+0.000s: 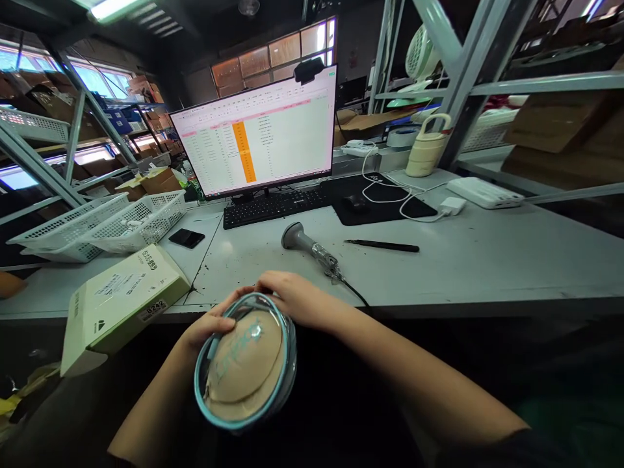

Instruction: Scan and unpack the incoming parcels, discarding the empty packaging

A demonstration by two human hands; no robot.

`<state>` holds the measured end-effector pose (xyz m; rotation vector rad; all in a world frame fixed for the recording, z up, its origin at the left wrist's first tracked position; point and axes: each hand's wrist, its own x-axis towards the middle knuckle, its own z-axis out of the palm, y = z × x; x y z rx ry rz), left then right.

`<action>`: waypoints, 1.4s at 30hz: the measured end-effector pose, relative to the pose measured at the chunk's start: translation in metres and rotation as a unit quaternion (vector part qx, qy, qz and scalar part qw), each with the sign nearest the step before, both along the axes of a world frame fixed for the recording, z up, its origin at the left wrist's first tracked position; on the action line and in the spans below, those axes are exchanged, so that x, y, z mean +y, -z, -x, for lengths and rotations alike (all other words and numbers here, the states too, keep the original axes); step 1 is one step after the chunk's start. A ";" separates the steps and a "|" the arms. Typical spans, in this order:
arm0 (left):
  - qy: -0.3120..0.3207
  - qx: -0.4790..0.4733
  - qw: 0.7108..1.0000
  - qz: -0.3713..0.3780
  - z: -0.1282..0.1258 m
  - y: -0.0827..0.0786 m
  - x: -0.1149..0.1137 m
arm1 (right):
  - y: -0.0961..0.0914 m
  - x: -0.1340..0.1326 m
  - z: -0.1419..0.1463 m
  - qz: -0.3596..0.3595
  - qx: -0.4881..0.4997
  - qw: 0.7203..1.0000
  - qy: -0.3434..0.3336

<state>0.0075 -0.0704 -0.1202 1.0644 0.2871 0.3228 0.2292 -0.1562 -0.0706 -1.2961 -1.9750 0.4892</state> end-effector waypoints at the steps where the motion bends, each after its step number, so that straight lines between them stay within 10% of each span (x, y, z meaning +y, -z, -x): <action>1: -0.043 -0.002 0.999 -0.003 -0.003 -0.001 0.004 | 0.002 0.002 -0.003 -0.010 0.039 0.998 0.038; 11: -0.328 0.006 0.937 -0.118 -0.014 0.006 0.040 | 0.042 -0.006 -0.012 0.068 0.205 0.974 0.066; 19: -0.356 0.018 0.893 -0.275 -0.033 0.011 0.039 | 0.055 0.007 -0.003 0.109 0.239 0.958 0.116; 26: -0.306 0.059 0.869 -0.386 -0.021 -0.001 0.047 | 0.053 0.007 -0.008 0.328 0.469 0.819 -0.050; 33: -0.267 0.027 0.861 -0.431 -0.018 -0.011 0.041 | 0.052 0.017 0.008 0.254 0.491 0.833 -0.033; 38: -0.373 0.051 0.860 -0.343 -0.019 -0.005 0.060 | 0.055 0.019 0.000 0.127 0.439 0.883 0.108; 42: -0.455 0.064 0.835 -0.302 -0.008 -0.006 0.097 | 0.050 0.004 -0.022 -0.045 0.486 0.846 0.216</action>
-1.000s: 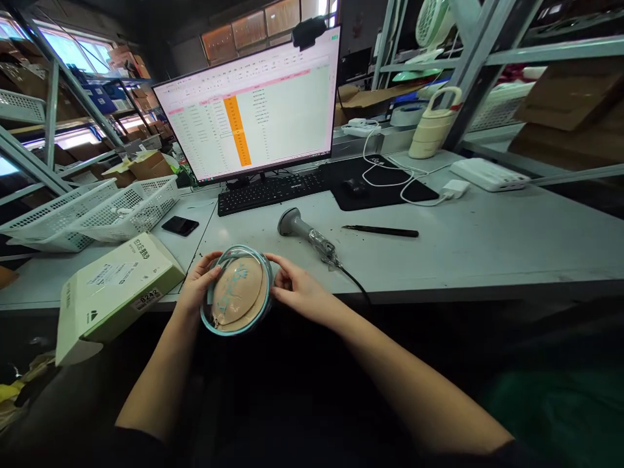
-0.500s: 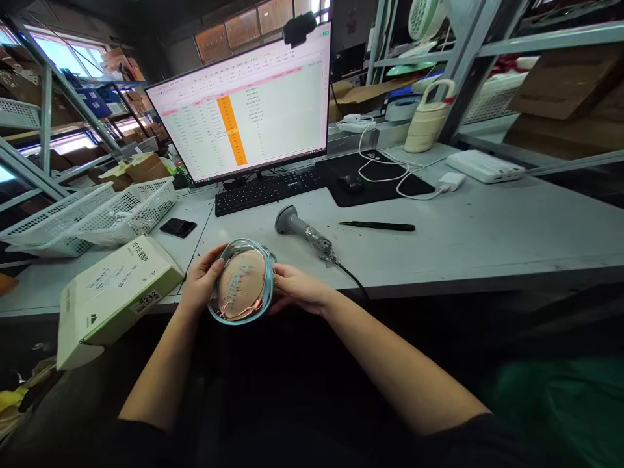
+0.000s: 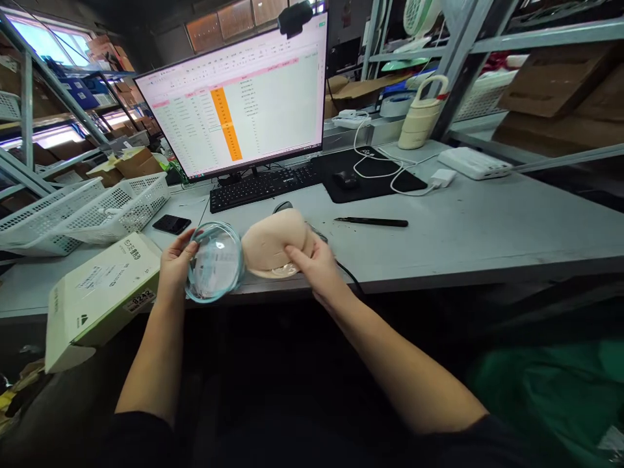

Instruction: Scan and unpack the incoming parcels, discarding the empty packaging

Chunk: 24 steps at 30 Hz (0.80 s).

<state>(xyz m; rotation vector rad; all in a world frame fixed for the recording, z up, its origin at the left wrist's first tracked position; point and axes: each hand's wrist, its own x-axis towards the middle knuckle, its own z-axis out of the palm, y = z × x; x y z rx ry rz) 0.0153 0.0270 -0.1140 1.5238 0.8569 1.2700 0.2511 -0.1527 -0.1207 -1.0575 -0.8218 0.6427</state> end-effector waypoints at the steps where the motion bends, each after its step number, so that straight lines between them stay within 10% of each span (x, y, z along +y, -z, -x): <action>1: -0.025 0.020 0.999 -0.005 0.002 -0.002 0.008 | -0.001 -0.005 -0.004 -0.027 0.005 0.999 0.034; 5: -0.100 0.161 0.976 -0.113 -0.001 -0.014 0.001 | 0.000 -0.021 -0.003 -0.108 -0.082 0.976 0.169; 7: -0.038 0.110 0.982 -0.149 -0.010 -0.017 -0.032 | 0.004 -0.024 0.007 -0.157 -0.171 0.949 0.213; 11: 0.264 -0.175 0.940 0.125 -0.033 -0.007 -0.118 | 0.011 -0.022 0.027 -0.243 -0.417 0.861 0.159; 14: 0.290 -0.283 0.854 0.325 -0.039 0.004 -0.148 | 0.011 -0.026 0.031 -0.207 -0.543 0.810 0.081; 19: 0.260 -0.364 0.798 0.404 -0.033 0.015 -0.146 | -0.001 -0.042 0.022 -0.096 -0.558 0.823 -0.046; 24: 0.298 -0.295 0.779 0.466 -0.026 0.030 -0.154 | -0.012 -0.043 0.015 -0.082 -0.439 0.893 0.050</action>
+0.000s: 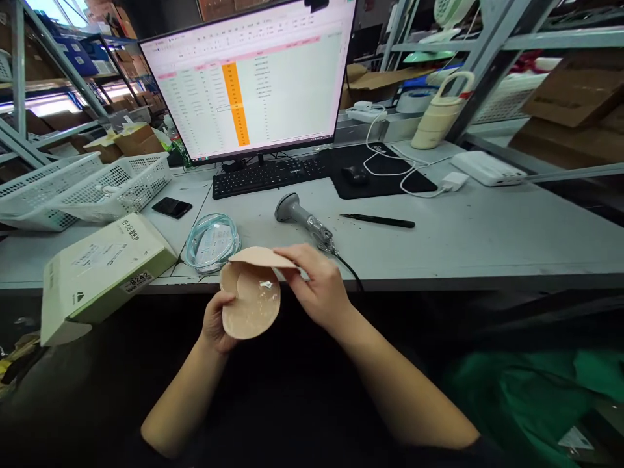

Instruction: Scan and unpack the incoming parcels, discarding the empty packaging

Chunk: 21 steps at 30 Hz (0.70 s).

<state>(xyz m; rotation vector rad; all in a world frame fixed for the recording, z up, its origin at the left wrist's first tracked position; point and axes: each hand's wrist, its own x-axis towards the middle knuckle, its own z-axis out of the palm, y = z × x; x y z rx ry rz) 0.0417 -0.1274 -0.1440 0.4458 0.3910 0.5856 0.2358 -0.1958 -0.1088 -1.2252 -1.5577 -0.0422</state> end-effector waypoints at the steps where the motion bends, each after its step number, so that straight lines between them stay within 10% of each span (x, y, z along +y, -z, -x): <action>1: 0.038 0.013 0.999 0.005 0.003 0.002 -0.003 | 0.000 0.003 -0.002 -0.003 0.039 0.999 0.029; 8: 0.122 0.039 0.989 -0.080 0.022 0.005 -0.024 | 0.003 0.025 -0.021 0.069 0.249 0.960 0.104; 21: 0.156 0.078 0.978 -0.110 0.020 0.020 -0.037 | -0.044 0.065 -0.024 0.163 0.082 0.982 -0.056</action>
